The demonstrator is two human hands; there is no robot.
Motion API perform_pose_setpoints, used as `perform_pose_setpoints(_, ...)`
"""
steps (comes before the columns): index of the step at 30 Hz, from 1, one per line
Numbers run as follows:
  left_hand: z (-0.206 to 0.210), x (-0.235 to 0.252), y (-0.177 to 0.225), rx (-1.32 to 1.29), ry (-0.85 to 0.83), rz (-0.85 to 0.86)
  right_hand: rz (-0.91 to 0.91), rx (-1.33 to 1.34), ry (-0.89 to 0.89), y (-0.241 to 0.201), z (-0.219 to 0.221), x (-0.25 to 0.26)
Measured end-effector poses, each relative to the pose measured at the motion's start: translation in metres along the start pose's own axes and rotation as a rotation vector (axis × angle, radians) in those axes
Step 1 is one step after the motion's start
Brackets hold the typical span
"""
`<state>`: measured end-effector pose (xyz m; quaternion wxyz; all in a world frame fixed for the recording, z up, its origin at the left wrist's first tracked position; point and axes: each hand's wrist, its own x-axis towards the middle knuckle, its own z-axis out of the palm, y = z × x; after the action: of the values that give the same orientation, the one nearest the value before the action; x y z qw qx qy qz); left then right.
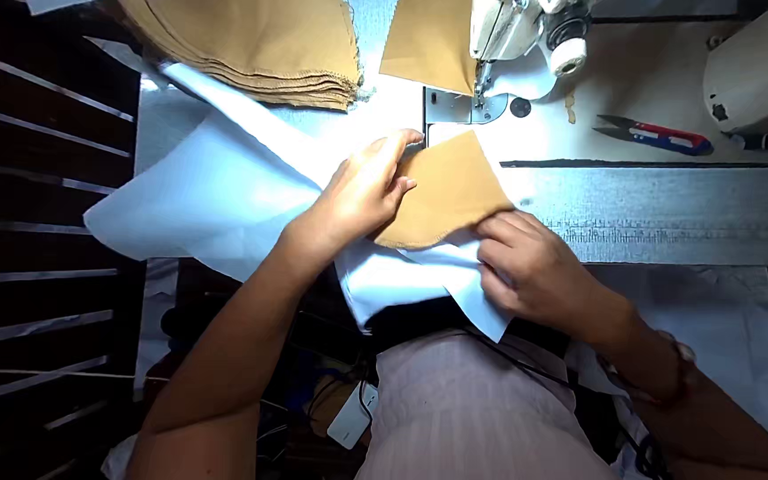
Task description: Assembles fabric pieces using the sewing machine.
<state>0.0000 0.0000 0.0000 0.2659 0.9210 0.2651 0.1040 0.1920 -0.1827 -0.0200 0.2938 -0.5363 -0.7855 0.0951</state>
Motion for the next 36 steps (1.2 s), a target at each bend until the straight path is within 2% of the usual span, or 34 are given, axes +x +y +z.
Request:
perform_pose_setpoints(5,0.019,-0.034,0.015,0.038,0.183,-0.125,0.193,-0.036,0.09,-0.011,-0.001,-0.025)
perform_pose_setpoints(9,0.023,-0.034,0.021,0.058,0.22,-0.158,0.292,-0.1,0.139,-0.021,0.01,-0.029)
perform_pose_setpoints(17,0.023,-0.03,0.023,0.066,0.207,-0.191,0.337,-0.189,0.208,-0.025,0.015,-0.031)
perform_pose_setpoints(23,0.018,-0.026,0.03,0.086,0.131,-0.241,0.346,-0.225,0.247,-0.029,0.012,-0.029)
perform_pose_setpoints(29,0.013,-0.022,0.033,0.137,0.074,-0.254,0.435,-0.361,0.096,-0.028,0.015,-0.029)
perform_pose_setpoints(31,0.007,-0.017,0.038,0.242,0.032,-0.178,0.43,-0.377,0.092,-0.027,0.015,-0.029)
perform_pose_setpoints(32,0.004,-0.012,0.039,0.306,0.017,-0.071,0.427,-0.38,0.088,-0.027,0.014,-0.029)
perform_pose_setpoints(34,-0.001,0.003,0.038,0.358,-0.04,0.251,0.421,-0.379,0.076,-0.025,0.012,-0.029)
perform_pose_setpoints(36,0.007,0.023,0.028,0.263,-0.098,0.623,0.401,-0.371,0.068,-0.021,0.009,-0.029)
